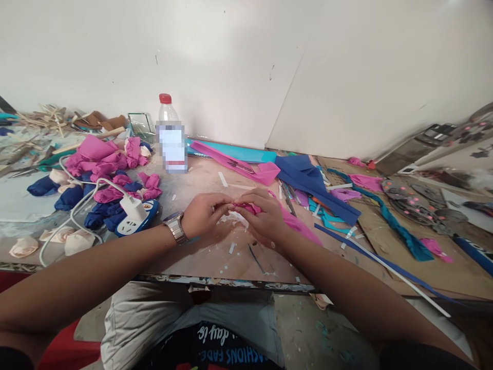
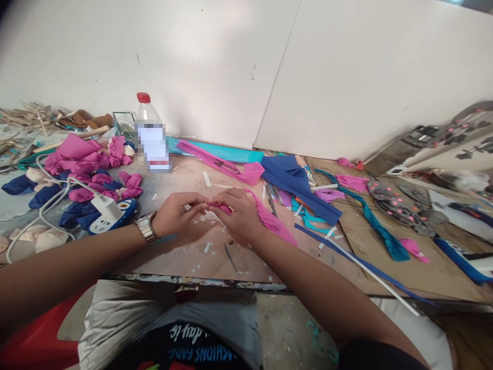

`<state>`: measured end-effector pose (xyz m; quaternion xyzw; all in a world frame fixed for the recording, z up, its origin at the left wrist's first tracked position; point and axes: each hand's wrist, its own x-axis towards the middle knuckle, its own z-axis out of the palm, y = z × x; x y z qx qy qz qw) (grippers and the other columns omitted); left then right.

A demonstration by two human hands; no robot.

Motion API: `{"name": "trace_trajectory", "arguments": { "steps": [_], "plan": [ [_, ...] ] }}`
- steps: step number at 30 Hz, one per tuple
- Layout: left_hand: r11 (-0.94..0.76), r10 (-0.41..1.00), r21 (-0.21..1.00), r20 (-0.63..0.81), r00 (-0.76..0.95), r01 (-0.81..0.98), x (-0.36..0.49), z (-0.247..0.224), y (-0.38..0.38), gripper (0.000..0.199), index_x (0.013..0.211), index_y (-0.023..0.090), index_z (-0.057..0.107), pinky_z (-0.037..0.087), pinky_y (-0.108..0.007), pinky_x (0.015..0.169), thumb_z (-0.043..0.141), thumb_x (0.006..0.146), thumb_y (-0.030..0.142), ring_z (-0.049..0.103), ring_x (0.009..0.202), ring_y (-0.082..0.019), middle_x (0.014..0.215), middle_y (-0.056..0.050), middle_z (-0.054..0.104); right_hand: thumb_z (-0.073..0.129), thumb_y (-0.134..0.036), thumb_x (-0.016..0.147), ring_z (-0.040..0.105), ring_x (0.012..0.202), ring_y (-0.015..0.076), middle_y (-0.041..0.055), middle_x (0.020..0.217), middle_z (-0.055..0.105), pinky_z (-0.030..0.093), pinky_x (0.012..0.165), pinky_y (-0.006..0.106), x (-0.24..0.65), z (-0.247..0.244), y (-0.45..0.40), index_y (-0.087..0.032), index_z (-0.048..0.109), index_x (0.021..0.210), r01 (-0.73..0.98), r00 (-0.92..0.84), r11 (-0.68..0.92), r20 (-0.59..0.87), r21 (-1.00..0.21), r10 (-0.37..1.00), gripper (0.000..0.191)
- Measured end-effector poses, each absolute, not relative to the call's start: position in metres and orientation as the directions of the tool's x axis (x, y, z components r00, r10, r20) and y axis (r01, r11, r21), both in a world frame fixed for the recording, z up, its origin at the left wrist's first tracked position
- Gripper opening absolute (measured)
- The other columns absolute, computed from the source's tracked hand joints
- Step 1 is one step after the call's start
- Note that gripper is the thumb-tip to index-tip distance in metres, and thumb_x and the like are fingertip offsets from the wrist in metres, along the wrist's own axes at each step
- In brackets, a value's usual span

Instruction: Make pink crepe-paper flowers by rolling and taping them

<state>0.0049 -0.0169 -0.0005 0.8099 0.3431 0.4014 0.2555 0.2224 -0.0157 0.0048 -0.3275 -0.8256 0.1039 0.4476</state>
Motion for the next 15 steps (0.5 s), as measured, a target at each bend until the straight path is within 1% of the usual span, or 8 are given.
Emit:
{"name": "trace_trajectory", "arguments": {
  "steps": [5,9,15],
  "plan": [
    [-0.625,0.766,0.697,0.462,0.447,0.351,0.0049,0.0028,-0.0178,0.032,0.103,0.019,0.077,0.050,-0.024,0.067,0.055,0.101,0.042,0.066,0.069,-0.013,0.087,-0.004,0.078,0.078,-0.030,0.089,0.069,0.086,0.0180,0.0023,0.089,0.075,0.054,0.080,0.034,0.2219,0.0044,-0.0159,-0.026,0.075,0.090,0.425,-0.360,0.772,0.694,-0.473,0.623,0.005],
    [-0.630,0.765,0.690,0.471,0.440,0.356,0.0055,0.0057,-0.0196,0.029,0.103,0.018,0.077,0.048,-0.024,0.066,0.058,0.099,0.040,0.063,0.067,-0.013,0.089,-0.005,0.078,0.074,-0.030,0.091,0.068,0.087,0.0187,0.0022,0.089,0.073,0.053,0.081,0.034,0.2216,0.0068,-0.0182,-0.025,0.071,0.092,0.465,-0.341,0.734,0.665,-0.495,0.664,0.006],
    [-0.638,0.760,0.681,0.483,0.434,0.359,0.0071,0.0043,-0.0205,0.027,0.096,0.017,0.074,0.047,-0.025,0.064,0.056,0.100,0.037,0.062,0.067,-0.013,0.085,-0.004,0.076,0.071,-0.034,0.092,0.066,0.085,0.0193,0.0023,0.088,0.070,0.052,0.081,0.035,0.2221,0.0063,-0.0194,-0.025,0.067,0.091,0.492,-0.346,0.699,0.620,-0.519,0.704,0.010]
  ]
}}
